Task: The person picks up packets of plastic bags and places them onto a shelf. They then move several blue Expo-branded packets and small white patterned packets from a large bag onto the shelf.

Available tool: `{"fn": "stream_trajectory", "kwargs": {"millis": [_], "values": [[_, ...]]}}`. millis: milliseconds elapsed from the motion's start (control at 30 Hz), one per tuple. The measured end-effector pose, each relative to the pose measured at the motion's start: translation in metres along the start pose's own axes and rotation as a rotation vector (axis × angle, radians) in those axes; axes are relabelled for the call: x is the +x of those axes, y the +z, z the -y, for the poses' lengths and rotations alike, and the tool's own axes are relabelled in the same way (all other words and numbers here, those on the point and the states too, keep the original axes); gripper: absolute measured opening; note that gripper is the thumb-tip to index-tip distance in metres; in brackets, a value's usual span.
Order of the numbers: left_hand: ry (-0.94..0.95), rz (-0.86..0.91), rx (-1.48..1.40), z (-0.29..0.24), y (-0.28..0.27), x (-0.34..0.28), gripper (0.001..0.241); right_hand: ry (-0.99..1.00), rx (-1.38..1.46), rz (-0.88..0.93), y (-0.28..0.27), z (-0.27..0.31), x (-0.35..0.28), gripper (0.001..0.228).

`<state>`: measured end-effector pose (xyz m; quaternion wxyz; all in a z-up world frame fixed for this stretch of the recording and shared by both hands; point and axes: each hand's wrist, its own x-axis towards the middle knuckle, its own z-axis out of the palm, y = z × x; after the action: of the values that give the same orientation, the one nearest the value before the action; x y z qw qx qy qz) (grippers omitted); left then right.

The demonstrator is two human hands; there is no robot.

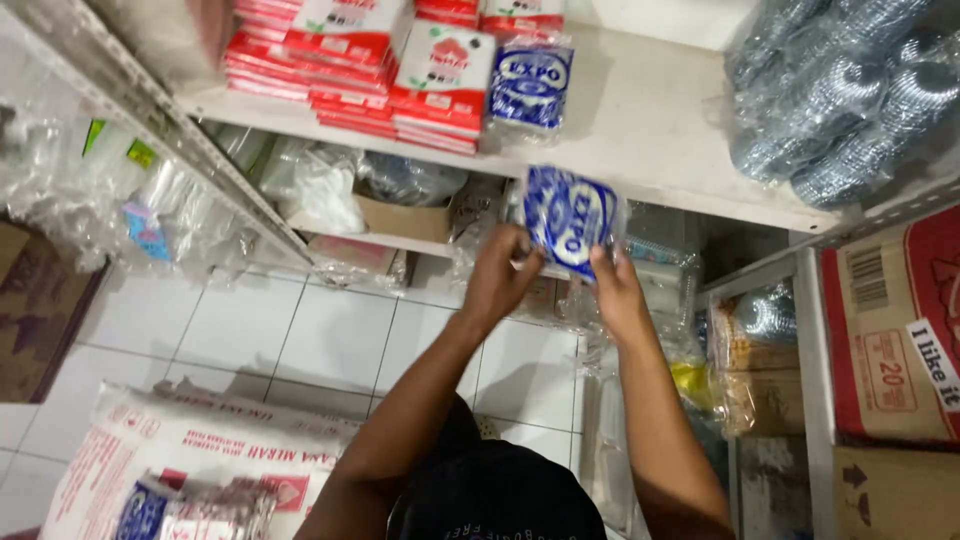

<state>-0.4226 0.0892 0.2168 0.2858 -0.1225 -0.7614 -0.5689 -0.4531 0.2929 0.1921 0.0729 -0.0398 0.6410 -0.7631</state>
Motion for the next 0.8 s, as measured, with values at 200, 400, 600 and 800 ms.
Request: {"fn": "stream_trajectory", "kwargs": {"millis": [200,400,600,800], "values": [[0.042,-0.144,0.083,0.025,-0.035,0.121,0.022,-0.193,-0.067,0.156,0.068,0.052,0.111,0.05],[0.185,-0.237,0.574,0.054,-0.096,0.207,0.019,-0.134,-0.234,0.276,0.139,0.053,0.22,0.05],[0.201,-0.192,1.013,0.059,-0.115,0.223,0.033,-0.183,-0.824,0.337,0.163,0.07,0.271,0.056],[0.173,-0.25,0.969,0.045,-0.108,0.216,0.033,-0.205,-0.69,0.395,0.144,0.107,0.25,0.086]]}}
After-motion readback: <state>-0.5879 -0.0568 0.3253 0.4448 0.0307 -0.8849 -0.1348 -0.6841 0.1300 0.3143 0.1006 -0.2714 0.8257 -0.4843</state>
